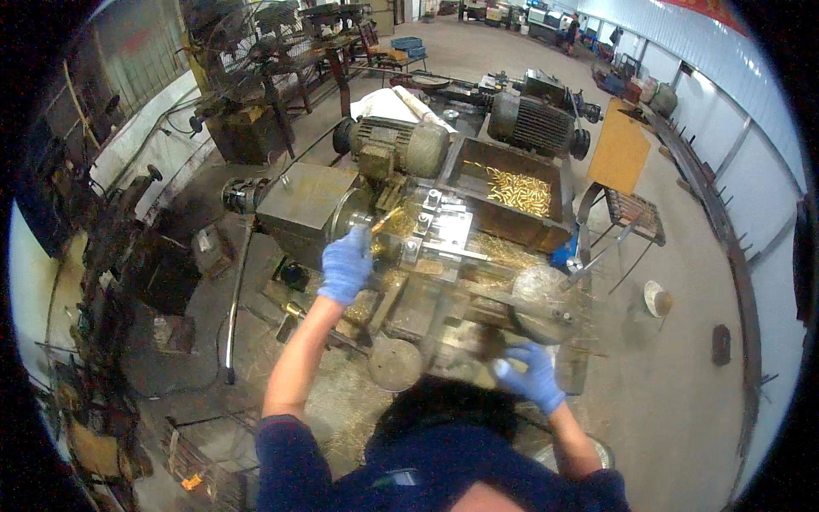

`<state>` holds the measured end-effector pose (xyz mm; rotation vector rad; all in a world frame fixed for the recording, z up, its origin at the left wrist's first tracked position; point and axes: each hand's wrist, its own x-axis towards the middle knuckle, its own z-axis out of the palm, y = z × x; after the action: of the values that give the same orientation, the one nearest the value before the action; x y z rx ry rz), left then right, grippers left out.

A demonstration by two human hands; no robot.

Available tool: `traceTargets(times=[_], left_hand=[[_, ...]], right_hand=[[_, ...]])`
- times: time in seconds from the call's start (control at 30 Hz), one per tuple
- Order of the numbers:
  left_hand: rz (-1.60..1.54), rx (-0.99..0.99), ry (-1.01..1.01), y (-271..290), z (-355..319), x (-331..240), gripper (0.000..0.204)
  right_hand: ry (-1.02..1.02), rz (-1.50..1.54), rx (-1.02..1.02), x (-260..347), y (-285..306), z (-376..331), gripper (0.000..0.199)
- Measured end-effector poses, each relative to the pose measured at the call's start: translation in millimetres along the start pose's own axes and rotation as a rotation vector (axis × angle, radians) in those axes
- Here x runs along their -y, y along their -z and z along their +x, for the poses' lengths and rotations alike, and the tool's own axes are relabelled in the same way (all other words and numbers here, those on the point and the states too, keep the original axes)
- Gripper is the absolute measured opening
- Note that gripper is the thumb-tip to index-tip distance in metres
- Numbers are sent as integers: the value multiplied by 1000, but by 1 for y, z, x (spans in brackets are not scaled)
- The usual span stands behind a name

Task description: The person operates a metal turning machine, repeatedly loading small brass components into the chuck, engaging the machine, and removing the finished parts. The person collects the processed components in a metal tray on the floor.

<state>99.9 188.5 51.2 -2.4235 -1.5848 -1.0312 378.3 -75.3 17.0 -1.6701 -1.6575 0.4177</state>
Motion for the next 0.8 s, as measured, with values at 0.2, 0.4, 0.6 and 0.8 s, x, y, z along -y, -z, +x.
traceTargets(times=[0.2, 0.4, 0.6, 0.8], left_hand=[[-34, 69, 0, -38, -1, -8, 18], [56, 149, -51, -33, 4, 2, 19], [-121, -108, -79, -27, 13, -6, 16], [-71, -164, -81, -33, 39, -7, 16]], right_hand=[[-38, -23, -48, -4, 9, -10, 30], [-161, -15, -27, -22, 13, -27, 31], [-169, -10, -41, -17, 16, -22, 31], [-184, -45, -14, -24, 15, -27, 32]])
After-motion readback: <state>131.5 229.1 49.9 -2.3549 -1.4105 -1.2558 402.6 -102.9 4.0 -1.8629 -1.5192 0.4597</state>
